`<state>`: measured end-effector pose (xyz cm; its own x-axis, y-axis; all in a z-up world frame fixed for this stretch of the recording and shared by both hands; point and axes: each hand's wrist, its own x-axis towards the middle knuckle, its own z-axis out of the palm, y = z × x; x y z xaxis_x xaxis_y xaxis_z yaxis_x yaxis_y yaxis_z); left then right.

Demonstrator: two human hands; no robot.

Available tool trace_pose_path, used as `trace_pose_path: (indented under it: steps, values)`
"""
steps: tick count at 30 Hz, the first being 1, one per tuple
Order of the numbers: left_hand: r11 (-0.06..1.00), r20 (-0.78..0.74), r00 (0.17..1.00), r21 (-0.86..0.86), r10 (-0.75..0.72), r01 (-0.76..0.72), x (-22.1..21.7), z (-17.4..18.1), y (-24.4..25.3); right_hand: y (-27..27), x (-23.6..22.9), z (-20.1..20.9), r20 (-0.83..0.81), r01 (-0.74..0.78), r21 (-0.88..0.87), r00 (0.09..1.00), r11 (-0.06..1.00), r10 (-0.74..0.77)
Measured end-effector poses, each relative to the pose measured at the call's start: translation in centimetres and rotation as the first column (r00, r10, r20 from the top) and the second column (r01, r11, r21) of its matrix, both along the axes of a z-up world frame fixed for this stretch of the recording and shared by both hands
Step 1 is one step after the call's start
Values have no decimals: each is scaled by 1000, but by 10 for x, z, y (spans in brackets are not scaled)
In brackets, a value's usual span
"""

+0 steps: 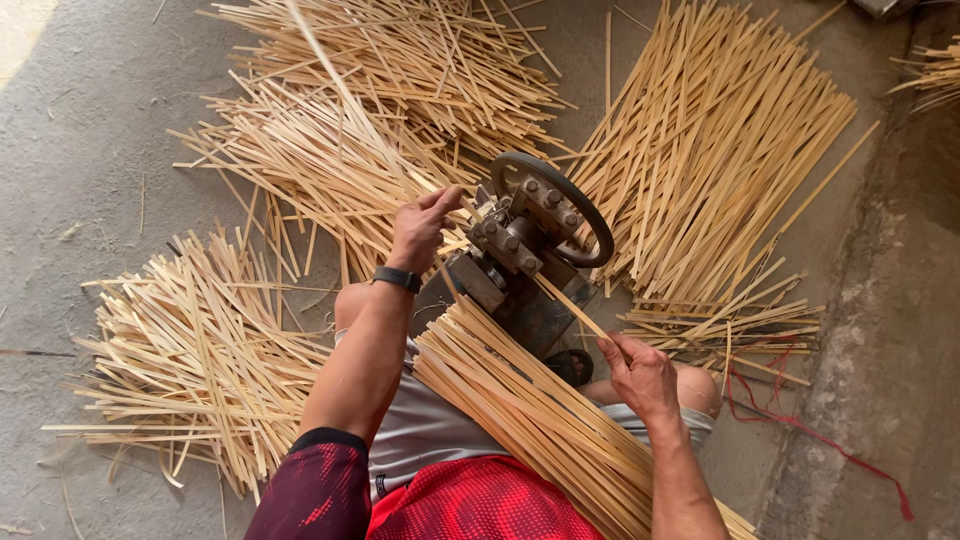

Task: The person sits on the floor and uses a manual splitting machine to process long bamboo strips. They feed the strips into the machine's blade mechanism and pull them through to create thinner slivers, which are then placed into a pile on the floor.

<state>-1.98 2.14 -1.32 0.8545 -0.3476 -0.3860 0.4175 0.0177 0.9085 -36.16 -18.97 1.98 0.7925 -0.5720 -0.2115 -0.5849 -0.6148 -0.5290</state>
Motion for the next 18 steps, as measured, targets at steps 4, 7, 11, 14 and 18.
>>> trace_pose_path:
  steps: [4, 7, 11, 14, 18]
  values:
    - [998, 43, 999, -50, 26, -24, 9, -1, -13, 2, -2, 1, -4, 46, 28, 999, 999, -45]
    - [996, 19, 996, 8, 83, -84, 33, 3, -8, 4, -6, 5, 108, 19, 61, 994, 998, -26]
    - [966, 265, 931, -119, 252, -228, 90, 45, 4, 7, -4, 21, 145, -21, 88, 989, 996, 8]
    - [910, 374, 830, -202, 414, -362, 122, 112, 23, 10, 0, 41, 205, -46, 104, 979, 994, 24]
    - [949, 613, 735, -281, 291, -141, 99, 173, 31, 19, 15, 72, 367, -103, 59, 927, 993, 75]
